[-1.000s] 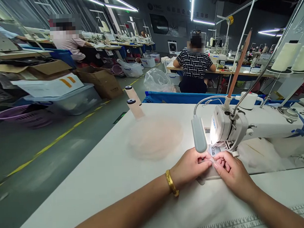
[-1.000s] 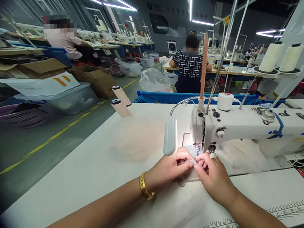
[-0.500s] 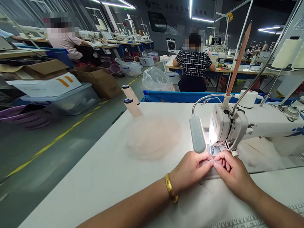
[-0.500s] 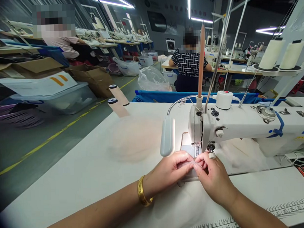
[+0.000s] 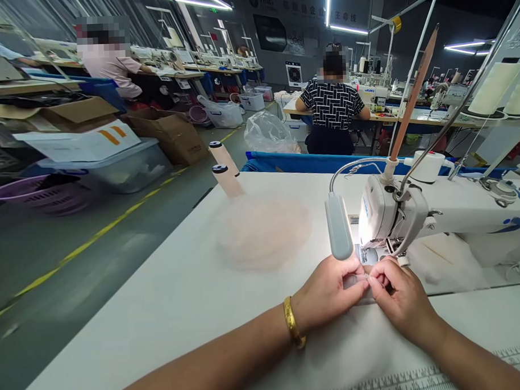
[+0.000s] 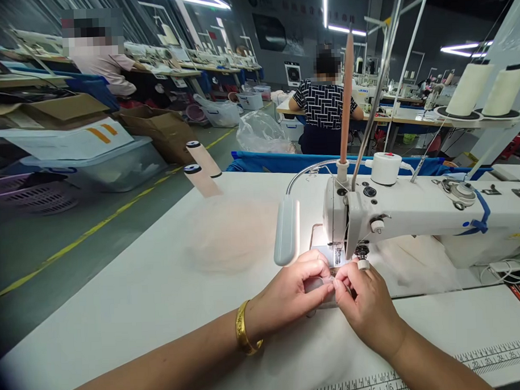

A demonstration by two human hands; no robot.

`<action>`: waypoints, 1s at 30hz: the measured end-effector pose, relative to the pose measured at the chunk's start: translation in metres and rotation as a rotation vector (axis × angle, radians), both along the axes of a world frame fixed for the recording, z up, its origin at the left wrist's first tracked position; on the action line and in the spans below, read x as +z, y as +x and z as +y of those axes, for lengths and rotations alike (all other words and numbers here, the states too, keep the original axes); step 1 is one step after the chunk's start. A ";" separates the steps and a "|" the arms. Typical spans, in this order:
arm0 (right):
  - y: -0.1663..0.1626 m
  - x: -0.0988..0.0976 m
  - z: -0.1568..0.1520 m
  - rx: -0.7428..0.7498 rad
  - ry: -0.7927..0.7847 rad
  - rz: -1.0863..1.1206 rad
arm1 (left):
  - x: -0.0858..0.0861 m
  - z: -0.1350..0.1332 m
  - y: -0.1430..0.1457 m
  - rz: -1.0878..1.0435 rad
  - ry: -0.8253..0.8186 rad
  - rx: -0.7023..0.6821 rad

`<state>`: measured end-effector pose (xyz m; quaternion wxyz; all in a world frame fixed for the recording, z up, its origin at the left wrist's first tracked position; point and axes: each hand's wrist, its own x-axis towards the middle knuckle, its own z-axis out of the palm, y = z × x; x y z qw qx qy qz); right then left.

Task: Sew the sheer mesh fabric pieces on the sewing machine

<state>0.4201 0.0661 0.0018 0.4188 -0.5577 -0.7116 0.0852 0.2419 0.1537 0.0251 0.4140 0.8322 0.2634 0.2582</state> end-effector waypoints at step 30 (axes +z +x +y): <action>0.001 -0.008 0.007 -0.111 -0.159 -0.005 | -0.004 0.003 0.007 0.183 0.027 0.071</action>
